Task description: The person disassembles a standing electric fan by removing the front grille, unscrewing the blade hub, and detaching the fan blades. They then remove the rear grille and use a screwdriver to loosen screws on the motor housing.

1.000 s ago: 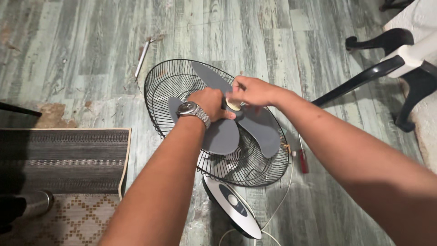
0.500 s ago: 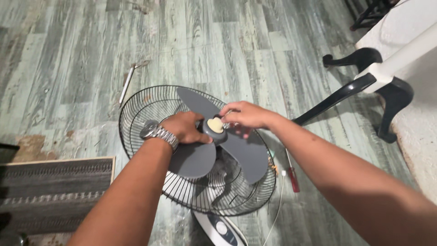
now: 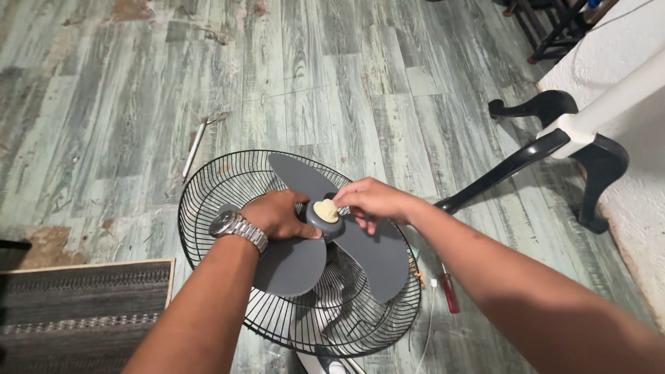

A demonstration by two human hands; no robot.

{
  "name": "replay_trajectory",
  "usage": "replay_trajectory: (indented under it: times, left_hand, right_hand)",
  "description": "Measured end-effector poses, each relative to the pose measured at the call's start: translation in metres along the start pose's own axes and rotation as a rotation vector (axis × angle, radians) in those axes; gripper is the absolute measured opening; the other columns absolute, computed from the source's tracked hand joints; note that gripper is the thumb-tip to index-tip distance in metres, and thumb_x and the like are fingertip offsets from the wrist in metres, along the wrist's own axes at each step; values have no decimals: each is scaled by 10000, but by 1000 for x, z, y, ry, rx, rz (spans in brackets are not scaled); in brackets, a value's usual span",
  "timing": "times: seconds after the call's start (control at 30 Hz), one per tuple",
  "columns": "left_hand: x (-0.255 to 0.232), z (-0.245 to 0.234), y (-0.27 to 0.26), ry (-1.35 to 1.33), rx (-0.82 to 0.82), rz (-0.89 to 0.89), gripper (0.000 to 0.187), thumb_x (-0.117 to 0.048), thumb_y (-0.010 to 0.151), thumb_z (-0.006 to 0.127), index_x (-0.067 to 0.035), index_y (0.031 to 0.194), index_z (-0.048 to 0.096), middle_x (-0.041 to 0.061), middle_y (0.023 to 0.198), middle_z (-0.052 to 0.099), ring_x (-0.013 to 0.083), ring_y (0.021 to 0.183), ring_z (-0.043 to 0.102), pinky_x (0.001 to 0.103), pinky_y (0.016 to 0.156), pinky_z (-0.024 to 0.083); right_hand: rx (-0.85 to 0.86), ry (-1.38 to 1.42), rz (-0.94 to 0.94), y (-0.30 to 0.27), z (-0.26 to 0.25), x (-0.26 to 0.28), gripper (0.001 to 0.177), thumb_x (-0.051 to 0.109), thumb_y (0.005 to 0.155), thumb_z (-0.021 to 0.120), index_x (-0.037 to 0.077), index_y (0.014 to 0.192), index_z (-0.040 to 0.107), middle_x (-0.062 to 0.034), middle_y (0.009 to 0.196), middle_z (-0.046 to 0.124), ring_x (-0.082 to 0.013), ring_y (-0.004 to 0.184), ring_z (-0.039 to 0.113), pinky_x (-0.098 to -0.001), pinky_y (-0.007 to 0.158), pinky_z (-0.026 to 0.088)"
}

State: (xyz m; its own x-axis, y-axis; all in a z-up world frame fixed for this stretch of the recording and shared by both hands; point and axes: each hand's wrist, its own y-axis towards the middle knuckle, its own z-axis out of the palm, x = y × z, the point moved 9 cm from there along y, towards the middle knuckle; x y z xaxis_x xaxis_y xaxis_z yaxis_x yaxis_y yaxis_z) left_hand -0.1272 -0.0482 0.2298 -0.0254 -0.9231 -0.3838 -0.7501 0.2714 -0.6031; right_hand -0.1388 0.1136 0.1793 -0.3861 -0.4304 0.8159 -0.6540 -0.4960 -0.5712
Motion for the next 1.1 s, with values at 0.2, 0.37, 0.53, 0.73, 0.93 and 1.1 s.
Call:
replay_trajectory:
  times: [0.2,0.37,0.53,0.73,0.93,1.1]
  left_hand:
    - [2,0,-1,8,-23,-1,867,-461,672,886,-191,1432,569,106,1351,669,288,1247,644,381,1064,492]
    - [0,-2,-6,-41,-35,-2,809,-425,672,884,-188,1394,604,102,1304,696,284,1219,657,388,1040,503]
    - [-3,2,2,26,-37,37,759,-424,685,887,-137,1344,642,118,1261,713,301,1175,684,395,1011,524]
    - [-1,4,6,89,-6,16,762,-470,703,882,-119,1333,636,122,1246,712,295,1162,683,403,1003,527]
    - [-4,3,2,85,11,28,700,-477,716,856,-137,1301,678,107,1242,733,286,1161,690,410,999,531]
    - [-3,2,2,102,-1,29,710,-483,730,850,-149,1327,662,97,1281,715,290,1198,669,420,1019,517]
  right_hand:
    - [-161,-172,-25,0,0,9,494,354,852,750,182,1282,578,-35,663,601,-132,505,590,-319,422,509]
    - [-167,-51,64,11,-9,-3,613,526,984,624,-43,1146,785,-107,544,514,-175,402,507,-298,377,420]
    - [-202,54,-14,8,-19,-4,529,473,977,615,-33,1122,670,-52,585,482,-160,444,491,-313,396,450]
    - [-116,-118,-82,-6,8,15,303,285,838,742,134,1089,664,-37,839,605,-112,643,617,-310,468,571]
    - [-255,-76,-120,-11,-6,28,292,276,895,737,6,983,669,-52,908,671,-123,668,643,-307,468,555]
    - [-248,-33,-120,-7,-12,29,239,251,881,723,50,996,665,-47,900,678,-110,716,656,-303,501,570]
